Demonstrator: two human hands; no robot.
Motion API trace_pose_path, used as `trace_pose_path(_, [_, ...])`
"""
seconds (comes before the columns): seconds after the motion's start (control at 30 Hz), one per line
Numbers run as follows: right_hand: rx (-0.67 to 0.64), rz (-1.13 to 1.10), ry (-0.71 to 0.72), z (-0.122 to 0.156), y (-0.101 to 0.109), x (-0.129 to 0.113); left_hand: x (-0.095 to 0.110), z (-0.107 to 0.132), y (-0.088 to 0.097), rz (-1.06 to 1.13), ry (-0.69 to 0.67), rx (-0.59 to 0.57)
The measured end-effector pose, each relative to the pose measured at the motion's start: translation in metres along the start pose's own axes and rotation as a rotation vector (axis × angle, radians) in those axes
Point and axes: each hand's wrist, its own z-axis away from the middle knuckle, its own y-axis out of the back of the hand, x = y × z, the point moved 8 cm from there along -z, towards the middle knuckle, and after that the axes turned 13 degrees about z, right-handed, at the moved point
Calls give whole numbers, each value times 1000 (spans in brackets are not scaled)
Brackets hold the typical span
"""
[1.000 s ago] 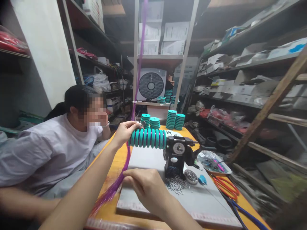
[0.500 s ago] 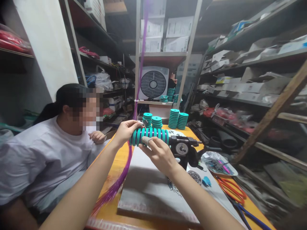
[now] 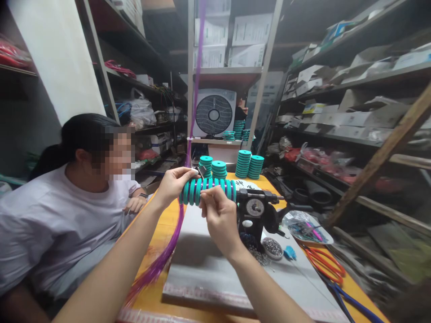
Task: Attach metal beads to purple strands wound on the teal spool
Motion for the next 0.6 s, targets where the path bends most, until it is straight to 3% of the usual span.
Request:
trace_pose_path(0.1, [69,44,-67,15,-12,13,2,3,0,-37,-54,15])
trace_pose_path(0.17, [47,72,-91,26,-23,24,3,5,1,-49,-83,24])
trace_pose_path(0.33, [-274,105,-25,53,-46,21,2,5,1,-18,-79,18])
trace_pose_path(0.43, [-254,172,180,49,-24,-15,3,5,1,-2,-73,16])
trace_pose_path(0.5, [-95,266,372,31,1,-46,3,5,0,7,-72,11])
trace_pose_path(0.6, [76,498,435,-13,20,-67,2,4,0,21,-74,7])
